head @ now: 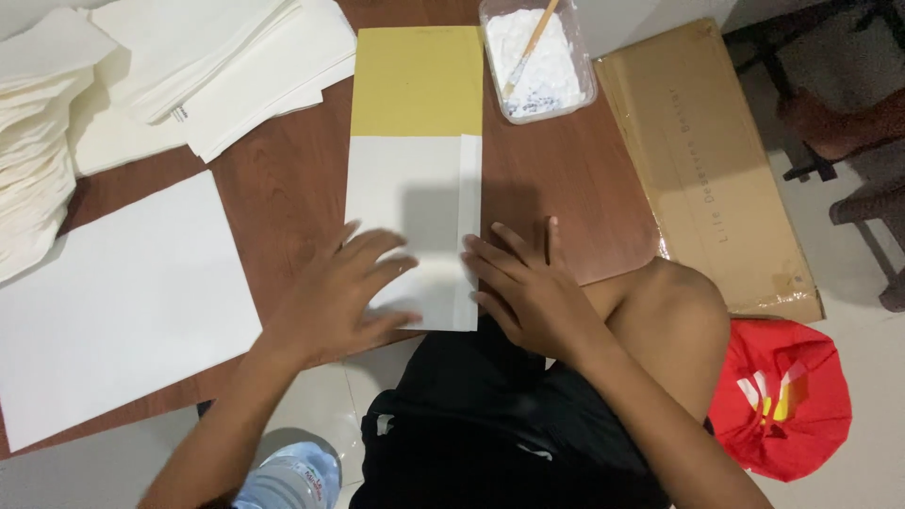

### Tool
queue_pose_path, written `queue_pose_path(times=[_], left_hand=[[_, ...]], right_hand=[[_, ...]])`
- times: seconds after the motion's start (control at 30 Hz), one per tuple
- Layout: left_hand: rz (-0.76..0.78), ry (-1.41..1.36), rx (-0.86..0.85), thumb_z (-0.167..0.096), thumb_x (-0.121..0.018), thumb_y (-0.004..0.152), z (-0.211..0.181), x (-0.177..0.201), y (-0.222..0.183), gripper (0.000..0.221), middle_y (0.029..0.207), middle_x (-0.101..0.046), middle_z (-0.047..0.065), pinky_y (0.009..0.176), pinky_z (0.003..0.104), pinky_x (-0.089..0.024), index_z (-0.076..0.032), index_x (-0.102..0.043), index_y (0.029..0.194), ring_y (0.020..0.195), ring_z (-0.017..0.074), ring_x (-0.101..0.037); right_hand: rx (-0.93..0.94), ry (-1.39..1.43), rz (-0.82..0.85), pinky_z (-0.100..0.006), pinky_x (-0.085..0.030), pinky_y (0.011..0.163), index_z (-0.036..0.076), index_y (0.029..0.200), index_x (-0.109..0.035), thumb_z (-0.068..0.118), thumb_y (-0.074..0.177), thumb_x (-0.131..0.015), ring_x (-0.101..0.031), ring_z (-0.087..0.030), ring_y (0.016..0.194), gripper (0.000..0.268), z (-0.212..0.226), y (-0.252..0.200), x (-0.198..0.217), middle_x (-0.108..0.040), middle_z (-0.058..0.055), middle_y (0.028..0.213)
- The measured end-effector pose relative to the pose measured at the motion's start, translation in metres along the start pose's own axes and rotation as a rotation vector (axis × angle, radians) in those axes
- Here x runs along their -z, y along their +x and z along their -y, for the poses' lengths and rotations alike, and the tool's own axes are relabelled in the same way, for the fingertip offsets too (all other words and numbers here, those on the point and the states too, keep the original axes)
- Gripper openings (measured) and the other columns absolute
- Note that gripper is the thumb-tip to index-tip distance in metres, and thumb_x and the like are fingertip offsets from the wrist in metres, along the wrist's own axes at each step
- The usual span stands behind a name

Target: Folding paper and applying glue to construct paper bags manually.

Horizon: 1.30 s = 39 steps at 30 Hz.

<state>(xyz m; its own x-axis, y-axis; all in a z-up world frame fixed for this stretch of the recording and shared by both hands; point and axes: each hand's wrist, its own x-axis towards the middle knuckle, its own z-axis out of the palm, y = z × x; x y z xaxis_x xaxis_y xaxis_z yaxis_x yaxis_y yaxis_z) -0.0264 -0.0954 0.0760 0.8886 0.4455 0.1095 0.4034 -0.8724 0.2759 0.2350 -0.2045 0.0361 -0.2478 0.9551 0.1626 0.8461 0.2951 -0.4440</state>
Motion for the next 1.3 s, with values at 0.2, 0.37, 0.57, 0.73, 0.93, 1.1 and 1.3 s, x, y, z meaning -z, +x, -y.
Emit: queue_pose_path(times=[0.2, 0.37, 0.57, 0.73, 0.93, 1.1, 1.3], left_hand=[[-0.117, 0.008, -0.292, -0.058, -0.040, 0.105, 0.034, -0.015, 0.061, 0.059, 0.152, -0.057, 0.016, 0.110, 0.060, -0.045, -0.018, -0.067, 0.138, 0.137, 0.0377, -0.056], [-0.078, 0.028, -0.394, -0.062, -0.049, 0.099, 0.069, -0.042, 0.073, 0.057, 0.160, -0.049, 0.008, 0.114, 0.060, -0.041, -0.026, -0.061, 0.141, 0.145, 0.0331, -0.049], [0.010, -0.053, -0.310, -0.051, -0.068, 0.094, 0.075, -0.050, 0.074, 0.054, 0.160, -0.048, 0.005, 0.120, 0.060, -0.034, -0.028, -0.057, 0.142, 0.146, 0.0304, -0.045], [0.055, -0.070, -0.271, -0.056, -0.064, 0.095, 0.077, -0.048, 0.074, 0.065, 0.161, -0.045, 0.005, 0.126, 0.051, -0.027, -0.019, -0.053, 0.148, 0.149, 0.0245, -0.040], [0.065, -0.080, -0.253, -0.065, -0.054, 0.097, 0.085, -0.057, 0.074, 0.079, 0.165, -0.038, 0.011, 0.128, 0.047, -0.022, -0.010, -0.043, 0.153, 0.154, 0.0259, -0.032], [0.079, -0.058, -0.291, -0.067, -0.054, 0.097, 0.085, -0.056, 0.074, 0.083, 0.166, -0.034, 0.011, 0.129, 0.048, -0.014, -0.008, -0.042, 0.154, 0.156, 0.0269, -0.025], [0.163, -0.080, -0.256, -0.072, -0.053, 0.093, 0.084, -0.049, 0.078, 0.086, 0.165, -0.035, 0.011, 0.126, 0.056, -0.016, -0.010, -0.045, 0.152, 0.155, 0.0292, -0.026]], right_hand=[[0.045, -0.085, -0.047, -0.081, -0.003, 0.114, 0.018, 0.134, -0.066, 0.030, 0.098, -0.062, -0.041, -0.035, 0.145, 0.038, -0.006, 0.000, -0.015, -0.054, 0.000, 0.152], [0.054, -0.159, 0.015, -0.084, -0.008, 0.112, 0.019, 0.128, -0.067, 0.037, 0.098, -0.062, -0.041, -0.033, 0.146, 0.036, -0.003, 0.008, -0.003, -0.058, -0.001, 0.146], [0.082, -0.139, -0.012, -0.080, -0.012, 0.115, 0.013, 0.125, -0.067, 0.039, 0.099, -0.063, -0.046, -0.031, 0.143, 0.037, -0.005, 0.017, -0.009, -0.061, -0.005, 0.142], [0.113, -0.117, -0.038, -0.067, -0.005, 0.124, 0.011, 0.122, -0.068, 0.034, 0.102, -0.056, -0.053, -0.026, 0.138, 0.032, -0.021, 0.032, -0.015, -0.066, -0.007, 0.137], [0.164, -0.258, -0.114, -0.066, -0.017, 0.121, 0.020, 0.130, -0.070, 0.037, 0.103, -0.048, -0.060, -0.027, 0.128, 0.039, -0.018, 0.047, -0.008, -0.070, -0.002, 0.132], [0.136, -0.438, 0.035, -0.077, -0.005, 0.118, 0.018, 0.150, -0.056, 0.051, 0.101, -0.046, -0.049, -0.030, 0.141, 0.060, -0.002, 0.046, 0.000, -0.061, -0.006, 0.148], [0.142, -0.374, 0.051, -0.076, 0.000, 0.118, 0.020, 0.149, -0.055, 0.067, 0.092, -0.056, -0.040, -0.033, 0.148, 0.073, -0.010, 0.045, 0.000, -0.051, -0.005, 0.157]])
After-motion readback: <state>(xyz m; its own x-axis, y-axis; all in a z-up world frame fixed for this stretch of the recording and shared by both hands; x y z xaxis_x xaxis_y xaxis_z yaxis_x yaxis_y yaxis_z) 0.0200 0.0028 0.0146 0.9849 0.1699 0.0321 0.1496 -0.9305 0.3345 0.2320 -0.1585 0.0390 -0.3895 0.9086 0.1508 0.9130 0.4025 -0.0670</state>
